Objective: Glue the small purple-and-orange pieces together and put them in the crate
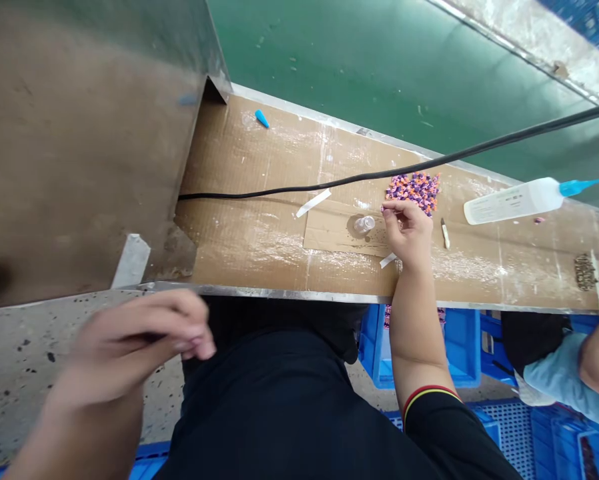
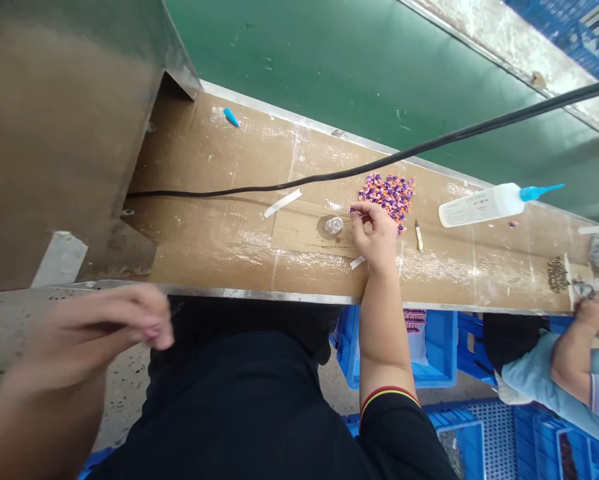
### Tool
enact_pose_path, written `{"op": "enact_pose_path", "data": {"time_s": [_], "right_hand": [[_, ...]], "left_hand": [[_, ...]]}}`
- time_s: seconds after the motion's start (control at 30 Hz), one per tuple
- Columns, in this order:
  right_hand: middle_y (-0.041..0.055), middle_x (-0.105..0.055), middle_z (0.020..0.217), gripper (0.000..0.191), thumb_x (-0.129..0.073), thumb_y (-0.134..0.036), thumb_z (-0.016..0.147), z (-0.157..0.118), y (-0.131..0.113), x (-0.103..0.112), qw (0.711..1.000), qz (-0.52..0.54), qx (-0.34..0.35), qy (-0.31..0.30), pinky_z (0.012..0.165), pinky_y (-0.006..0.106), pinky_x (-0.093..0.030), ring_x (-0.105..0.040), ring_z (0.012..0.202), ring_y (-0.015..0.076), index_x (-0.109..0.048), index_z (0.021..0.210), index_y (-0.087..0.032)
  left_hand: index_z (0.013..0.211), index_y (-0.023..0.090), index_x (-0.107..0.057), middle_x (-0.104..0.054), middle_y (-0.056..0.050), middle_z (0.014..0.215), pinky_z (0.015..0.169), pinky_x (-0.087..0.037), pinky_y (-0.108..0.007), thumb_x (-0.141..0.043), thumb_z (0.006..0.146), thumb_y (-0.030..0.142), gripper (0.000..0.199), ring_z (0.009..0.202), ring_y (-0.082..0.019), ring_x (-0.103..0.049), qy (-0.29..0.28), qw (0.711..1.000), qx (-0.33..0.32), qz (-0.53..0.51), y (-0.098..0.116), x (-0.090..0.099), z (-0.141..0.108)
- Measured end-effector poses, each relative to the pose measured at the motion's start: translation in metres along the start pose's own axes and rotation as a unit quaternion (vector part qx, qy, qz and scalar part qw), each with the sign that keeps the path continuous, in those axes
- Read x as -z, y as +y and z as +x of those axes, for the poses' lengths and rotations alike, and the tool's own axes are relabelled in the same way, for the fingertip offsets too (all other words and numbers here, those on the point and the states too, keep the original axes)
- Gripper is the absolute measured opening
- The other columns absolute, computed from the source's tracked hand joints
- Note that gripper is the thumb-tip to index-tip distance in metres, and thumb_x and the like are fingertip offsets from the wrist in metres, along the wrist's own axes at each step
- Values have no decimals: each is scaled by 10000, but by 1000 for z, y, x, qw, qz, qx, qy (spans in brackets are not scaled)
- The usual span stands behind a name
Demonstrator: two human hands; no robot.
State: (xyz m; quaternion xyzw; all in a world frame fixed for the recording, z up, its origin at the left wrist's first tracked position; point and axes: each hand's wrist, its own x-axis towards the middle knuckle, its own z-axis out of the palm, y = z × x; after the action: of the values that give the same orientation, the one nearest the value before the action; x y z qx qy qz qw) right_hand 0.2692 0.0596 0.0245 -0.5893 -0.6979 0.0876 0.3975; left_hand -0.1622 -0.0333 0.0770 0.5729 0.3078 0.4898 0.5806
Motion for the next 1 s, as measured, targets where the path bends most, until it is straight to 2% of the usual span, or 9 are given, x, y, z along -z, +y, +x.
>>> {"op": "enact_pose_path", "data": {"time_s": [0.03, 0.07, 0.2, 0.37, 0.5, 0.67, 0.87, 0.93, 1.0], "right_hand": [[51, -809, 986, 140, -648, -324, 1022, 0, -1, 2, 1000, -14, 1, -1, 775, 360, -625, -751, 840, 197, -765, 1032, -247], [55, -812, 990, 139, -650, -319, 1016, 0, -2, 3, 1000, -27, 3, -5, 776, 366, -625, -751, 849, 203, -768, 1028, -248], [66, -814, 993, 151, -638, -296, 1003, 0, -6, 9, 998, -46, 27, -34, 791, 389, -620, -753, 914, 226, -784, 982, -260], [40, -795, 925, 136, -642, -308, 977, 0, -10, 12, 997, -37, 28, -56, 733, 372, -598, -692, 763, 190, -765, 944, -259], [41, -800, 934, 137, -657, -310, 975, -1, -13, 12, 997, -28, 43, -64, 725, 368, -593, -706, 788, 192, -783, 952, -260], [43, -797, 922, 155, -648, -298, 978, -3, -18, 8, 996, -39, 36, -75, 746, 382, -602, -716, 799, 201, -794, 937, -262], [31, -791, 893, 136, -667, -304, 977, -2, -18, 10, 997, -33, 38, -55, 707, 372, -594, -698, 745, 186, -785, 923, -264], [36, -788, 905, 135, -671, -325, 991, -2, -21, 13, 998, -31, 36, -30, 700, 378, -601, -702, 750, 191, -780, 935, -267], [41, -778, 918, 124, -681, -341, 1009, -6, -26, 13, 998, -21, 50, 40, 707, 393, -609, -715, 779, 207, -781, 972, -278]], "left_hand": [[1012, 291, -892, -731, -18, 714, 341, -529, -229, -799, 928, 162, 179, 476, -174, -697, -56, 998, 1, 7, -7, -7, 8], [1055, 312, -887, -749, -30, 738, 366, -552, -235, -774, 949, 160, 216, 509, -183, -718, -59, 998, 12, 3, -15, -15, 17], [849, 238, -850, -753, -77, 760, 549, -639, -245, -832, 927, 239, 80, 643, -180, -759, 10, 999, 50, -8, -48, -50, 46], [886, 187, -811, -736, -55, 740, 643, -653, -259, -878, 900, 385, 210, 650, -153, -731, 81, 994, 67, -13, -80, -76, 62], [922, 172, -808, -724, -44, 702, 670, -650, -262, -881, 893, 468, 307, 644, -149, -722, 116, 988, 98, 0, -93, -81, 64], [948, 180, -834, -728, -45, 709, 666, -633, -245, -871, 891, 538, 364, 641, -140, -712, 146, 984, 102, -9, -100, -79, 61], [1021, 198, -866, -726, -46, 709, 676, -610, -232, -890, 863, 563, 399, 659, -131, -704, 160, 978, 126, -38, -107, -77, 59], [1035, 199, -871, -719, -42, 692, 669, -607, -237, -904, 843, 572, 421, 649, -132, -697, 172, 975, 134, -52, -108, -77, 59], [1040, 196, -875, -717, -40, 683, 667, -609, -244, -912, 833, 572, 431, 641, -133, -693, 182, 971, 140, -62, -108, -78, 59]]}}
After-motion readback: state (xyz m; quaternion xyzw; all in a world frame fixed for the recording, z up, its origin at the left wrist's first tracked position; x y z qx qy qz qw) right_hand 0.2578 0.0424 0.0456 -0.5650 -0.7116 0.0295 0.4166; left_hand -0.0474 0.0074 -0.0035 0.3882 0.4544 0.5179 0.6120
